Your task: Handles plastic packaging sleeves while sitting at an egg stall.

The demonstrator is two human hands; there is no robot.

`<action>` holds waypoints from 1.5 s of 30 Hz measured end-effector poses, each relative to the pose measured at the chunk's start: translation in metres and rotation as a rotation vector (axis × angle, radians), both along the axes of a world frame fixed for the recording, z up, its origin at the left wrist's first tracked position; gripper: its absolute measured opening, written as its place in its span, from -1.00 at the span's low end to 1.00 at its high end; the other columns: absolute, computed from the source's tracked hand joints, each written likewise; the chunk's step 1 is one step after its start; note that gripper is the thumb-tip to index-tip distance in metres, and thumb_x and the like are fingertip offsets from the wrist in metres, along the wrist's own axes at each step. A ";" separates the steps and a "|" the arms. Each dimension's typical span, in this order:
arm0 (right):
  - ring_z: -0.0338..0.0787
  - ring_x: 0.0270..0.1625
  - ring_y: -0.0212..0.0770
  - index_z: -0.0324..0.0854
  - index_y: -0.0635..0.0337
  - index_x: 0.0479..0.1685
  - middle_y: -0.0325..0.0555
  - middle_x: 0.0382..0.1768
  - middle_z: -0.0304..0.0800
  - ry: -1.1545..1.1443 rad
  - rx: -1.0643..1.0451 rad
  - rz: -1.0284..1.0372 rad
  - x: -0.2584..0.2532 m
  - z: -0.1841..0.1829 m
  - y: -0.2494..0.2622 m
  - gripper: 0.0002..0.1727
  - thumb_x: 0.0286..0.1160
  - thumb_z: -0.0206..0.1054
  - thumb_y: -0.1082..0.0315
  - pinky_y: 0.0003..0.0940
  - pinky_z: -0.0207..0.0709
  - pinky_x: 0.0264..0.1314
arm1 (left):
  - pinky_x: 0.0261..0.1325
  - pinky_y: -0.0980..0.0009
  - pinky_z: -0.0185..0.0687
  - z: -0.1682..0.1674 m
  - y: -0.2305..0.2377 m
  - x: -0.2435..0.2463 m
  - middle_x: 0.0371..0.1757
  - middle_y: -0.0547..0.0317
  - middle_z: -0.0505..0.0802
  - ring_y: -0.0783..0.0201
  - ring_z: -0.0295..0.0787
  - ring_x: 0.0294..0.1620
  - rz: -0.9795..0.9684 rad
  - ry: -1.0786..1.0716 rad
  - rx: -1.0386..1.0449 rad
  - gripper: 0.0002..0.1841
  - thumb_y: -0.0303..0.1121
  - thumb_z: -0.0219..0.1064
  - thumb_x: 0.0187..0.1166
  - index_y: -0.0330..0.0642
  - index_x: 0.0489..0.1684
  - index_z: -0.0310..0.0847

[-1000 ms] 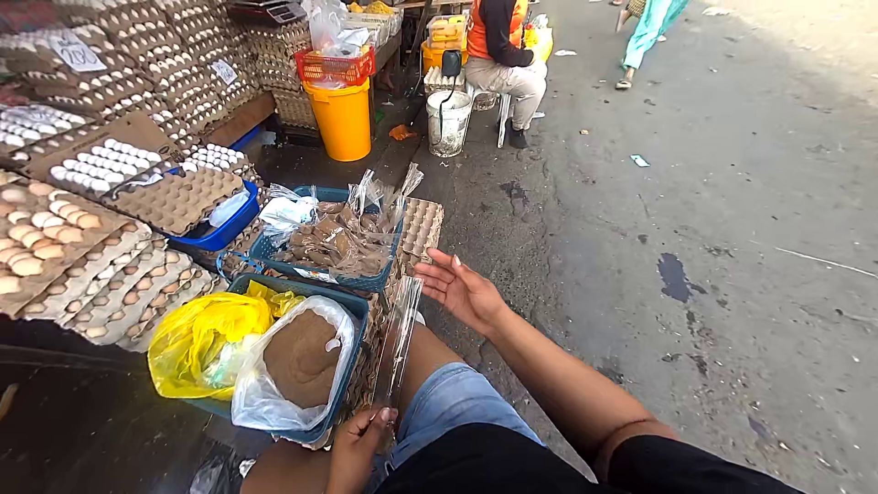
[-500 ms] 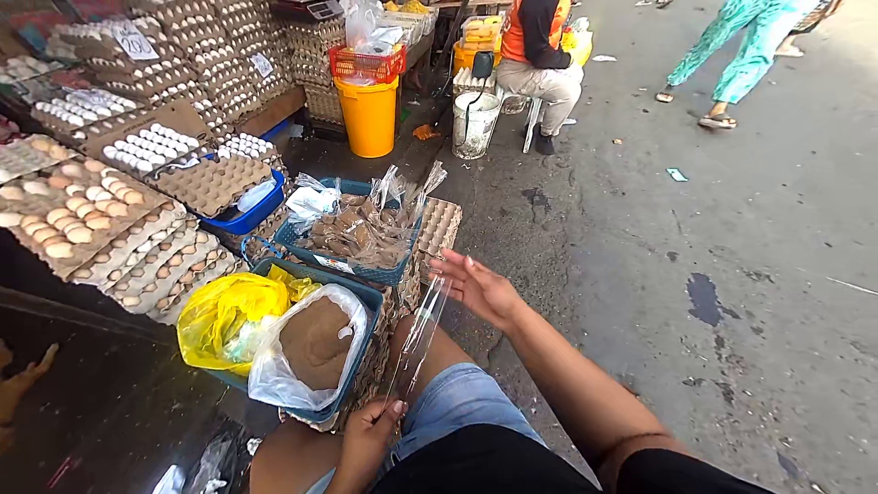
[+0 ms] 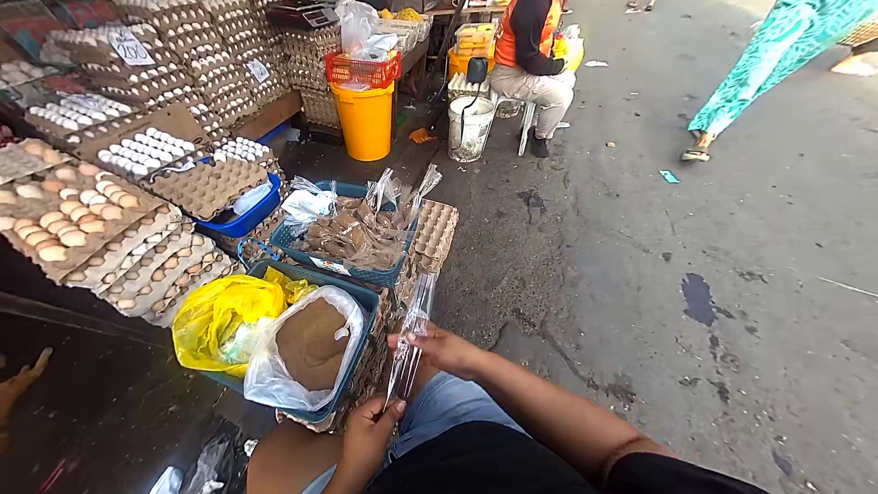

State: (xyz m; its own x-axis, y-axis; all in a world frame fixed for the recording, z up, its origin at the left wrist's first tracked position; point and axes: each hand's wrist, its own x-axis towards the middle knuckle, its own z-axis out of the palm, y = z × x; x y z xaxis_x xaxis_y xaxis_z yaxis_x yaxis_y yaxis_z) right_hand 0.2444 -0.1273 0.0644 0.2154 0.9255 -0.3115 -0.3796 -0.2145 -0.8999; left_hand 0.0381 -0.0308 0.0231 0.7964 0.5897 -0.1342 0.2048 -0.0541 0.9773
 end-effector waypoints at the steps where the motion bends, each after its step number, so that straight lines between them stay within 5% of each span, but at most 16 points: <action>1: 0.75 0.35 -0.27 0.44 0.33 0.55 -0.05 0.40 0.72 0.007 0.028 -0.097 0.016 0.014 0.002 -0.53 0.92 -0.14 0.26 -0.27 0.62 0.43 | -0.16 0.60 0.67 0.001 0.001 -0.002 -0.45 0.42 0.85 0.65 0.74 -0.37 -0.013 0.014 0.002 -0.84 -0.35 0.41 0.49 -0.18 -0.46 0.82; 6: 0.78 0.30 -0.15 0.17 0.25 0.74 0.01 0.39 0.69 0.053 0.246 -0.347 0.065 0.046 -0.004 -0.44 0.93 -0.37 0.19 -0.20 0.64 0.37 | -0.09 0.57 0.70 0.003 0.004 -0.004 -0.40 0.39 0.88 0.62 0.77 -0.32 -0.011 0.004 -0.035 -0.85 -0.36 0.40 0.52 -0.19 -0.41 0.82; 9: 0.77 0.29 -0.11 -0.09 0.11 0.84 0.00 0.37 0.66 0.170 0.267 -0.285 0.044 0.020 -0.008 -0.34 0.86 -0.12 0.03 -0.12 0.65 0.38 | -0.09 0.56 0.71 0.001 0.004 -0.003 -0.38 0.36 0.89 0.60 0.78 -0.32 -0.021 -0.028 -0.094 -0.87 -0.35 0.44 0.52 -0.21 -0.35 0.82; 14: 0.77 0.30 -0.34 0.49 0.42 0.52 0.00 0.33 0.76 -0.099 0.039 0.170 -0.026 -0.015 -0.009 -0.55 0.83 0.04 0.31 -0.31 0.59 0.46 | -0.21 0.65 0.60 0.005 0.002 0.001 -0.47 0.49 0.81 0.71 0.66 -0.41 -0.038 -0.031 -0.067 -0.89 -0.39 0.45 0.49 -0.19 -0.41 0.82; 17: 0.73 0.42 -0.27 0.43 0.42 0.57 0.01 0.40 0.74 -0.144 0.101 0.052 -0.005 0.001 -0.002 -0.48 0.87 -0.19 0.28 -0.25 0.54 0.54 | -0.12 0.65 0.62 0.002 0.005 -0.003 -0.39 0.44 0.85 0.71 0.69 -0.33 -0.061 -0.025 -0.029 -0.85 -0.39 0.42 0.53 -0.21 -0.42 0.84; 22: 0.79 0.32 -0.17 0.18 0.37 0.71 0.00 0.36 0.75 -0.018 0.297 -0.293 0.053 0.030 -0.007 -0.43 0.90 -0.35 0.23 -0.24 0.64 0.42 | 0.05 0.61 0.67 0.004 0.005 -0.004 -0.25 0.31 0.91 0.67 0.76 -0.17 -0.074 -0.001 -0.026 -0.85 -0.39 0.45 0.51 -0.26 -0.39 0.86; 25: 0.81 0.27 -0.12 0.01 0.21 0.77 0.00 0.35 0.74 0.143 0.360 -0.278 0.047 0.017 -0.015 -0.33 0.82 -0.06 0.02 -0.18 0.67 0.36 | 0.05 0.61 0.68 0.003 0.003 0.003 -0.25 0.32 0.92 0.66 0.78 -0.18 -0.058 -0.031 -0.068 -0.88 -0.40 0.46 0.50 -0.24 -0.37 0.86; 27: 0.79 0.28 -0.18 0.08 0.24 0.70 -0.03 0.35 0.73 0.119 0.260 -0.164 0.021 0.003 -0.017 -0.21 0.62 0.24 -0.02 -0.21 0.65 0.35 | -0.02 0.62 0.68 0.002 0.002 0.007 -0.28 0.36 0.90 0.66 0.76 -0.23 -0.058 -0.049 -0.087 -0.89 -0.39 0.46 0.50 -0.23 -0.36 0.86; 30: 0.79 0.25 -0.33 0.44 0.43 0.54 -0.04 0.31 0.77 -0.032 0.072 0.131 -0.021 -0.016 -0.017 -0.52 0.81 0.04 0.29 -0.30 0.63 0.41 | -0.08 0.64 0.66 0.004 0.002 0.009 -0.33 0.39 0.87 0.68 0.73 -0.28 -0.057 -0.048 -0.089 -0.89 -0.40 0.48 0.48 -0.23 -0.37 0.84; 32: 0.77 0.31 -0.34 0.48 0.41 0.52 -0.05 0.34 0.76 -0.053 0.047 0.192 -0.023 -0.019 -0.012 -0.53 0.88 -0.11 0.30 -0.31 0.61 0.46 | -0.10 0.65 0.64 0.002 0.003 0.005 -0.38 0.41 0.85 0.70 0.70 -0.31 -0.056 -0.050 -0.065 -0.88 -0.40 0.48 0.47 -0.23 -0.42 0.84; 35: 0.72 0.41 -0.24 0.36 0.41 0.60 0.00 0.43 0.70 -0.051 0.075 0.001 0.002 -0.004 -0.005 -0.47 0.89 -0.22 0.28 -0.24 0.59 0.50 | -0.15 0.66 0.61 0.001 0.004 -0.002 -0.39 0.44 0.85 0.72 0.68 -0.34 -0.056 -0.035 -0.067 -0.86 -0.39 0.46 0.49 -0.21 -0.45 0.83; 45: 0.88 0.12 -0.15 0.23 0.31 0.66 0.04 0.19 0.83 0.106 0.277 -0.463 0.050 0.037 -0.007 -0.45 0.93 -0.41 0.24 -0.25 0.74 0.23 | -0.07 0.65 0.65 0.003 0.006 0.002 -0.30 0.38 0.90 0.69 0.74 -0.26 -0.043 -0.026 -0.060 -0.88 -0.39 0.44 0.51 -0.21 -0.37 0.86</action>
State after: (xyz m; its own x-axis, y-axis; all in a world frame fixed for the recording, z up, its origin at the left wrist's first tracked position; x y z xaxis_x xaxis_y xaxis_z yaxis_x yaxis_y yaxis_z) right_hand 0.2947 -0.1345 0.1012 0.6007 0.7917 -0.1115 -0.4695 0.2365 -0.8507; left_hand 0.0398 -0.0245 0.0261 0.8243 0.5466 -0.1476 0.1783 -0.0033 0.9840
